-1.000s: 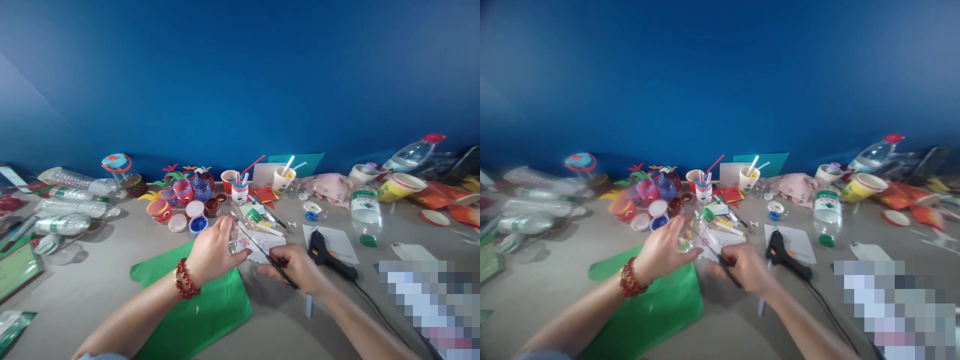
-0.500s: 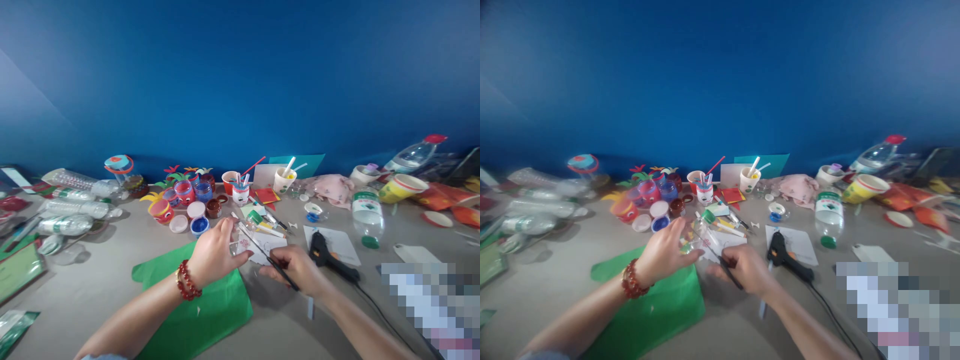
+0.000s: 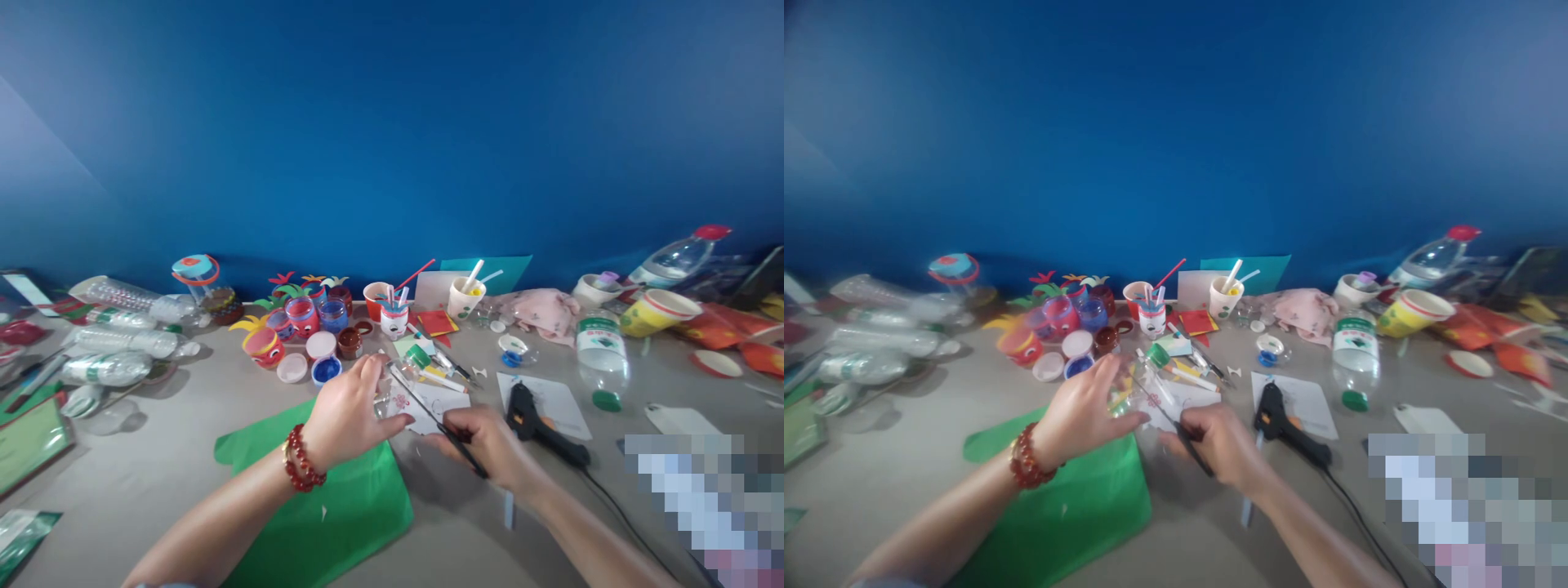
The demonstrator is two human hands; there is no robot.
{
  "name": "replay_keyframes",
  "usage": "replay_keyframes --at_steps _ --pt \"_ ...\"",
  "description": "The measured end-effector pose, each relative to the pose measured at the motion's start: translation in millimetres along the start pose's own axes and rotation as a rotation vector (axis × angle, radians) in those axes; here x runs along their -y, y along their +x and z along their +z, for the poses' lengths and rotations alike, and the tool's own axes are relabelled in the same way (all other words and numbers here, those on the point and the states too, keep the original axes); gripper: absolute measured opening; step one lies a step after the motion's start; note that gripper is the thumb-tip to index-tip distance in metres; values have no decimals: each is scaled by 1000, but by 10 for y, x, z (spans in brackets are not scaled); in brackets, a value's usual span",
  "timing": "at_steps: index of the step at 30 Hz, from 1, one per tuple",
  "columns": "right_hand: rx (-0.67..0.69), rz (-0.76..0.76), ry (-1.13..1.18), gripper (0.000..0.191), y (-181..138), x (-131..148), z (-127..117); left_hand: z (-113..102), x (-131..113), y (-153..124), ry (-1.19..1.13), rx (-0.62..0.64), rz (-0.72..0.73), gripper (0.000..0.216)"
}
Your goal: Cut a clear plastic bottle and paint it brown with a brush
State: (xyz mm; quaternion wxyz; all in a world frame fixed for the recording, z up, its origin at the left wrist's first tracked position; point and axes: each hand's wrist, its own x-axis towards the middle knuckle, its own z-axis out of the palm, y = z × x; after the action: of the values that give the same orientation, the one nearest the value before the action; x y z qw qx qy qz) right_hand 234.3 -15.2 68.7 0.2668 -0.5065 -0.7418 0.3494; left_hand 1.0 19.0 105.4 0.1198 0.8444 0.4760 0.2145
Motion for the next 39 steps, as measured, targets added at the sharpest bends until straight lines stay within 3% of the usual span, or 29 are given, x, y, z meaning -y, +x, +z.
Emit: replay_keyframes --at_steps 4,10,17,30,39 --pt "-6 -12 -13 64 -6 29 -22 -186 82 44 -202 55 -5 85" --pt "63 123 66 63 -45 41 -40 -284 199 147 -417 324 70 69" --pt "81 100 70 63 -25 19 -81 -195 103 96 -309 244 6 64" --pt "149 130 145 62 -12 63 -84 -200 150 127 -285 290 42 60" --pt "89 88 95 61 -10 70 -60 -246 156 148 -296 283 43 59"
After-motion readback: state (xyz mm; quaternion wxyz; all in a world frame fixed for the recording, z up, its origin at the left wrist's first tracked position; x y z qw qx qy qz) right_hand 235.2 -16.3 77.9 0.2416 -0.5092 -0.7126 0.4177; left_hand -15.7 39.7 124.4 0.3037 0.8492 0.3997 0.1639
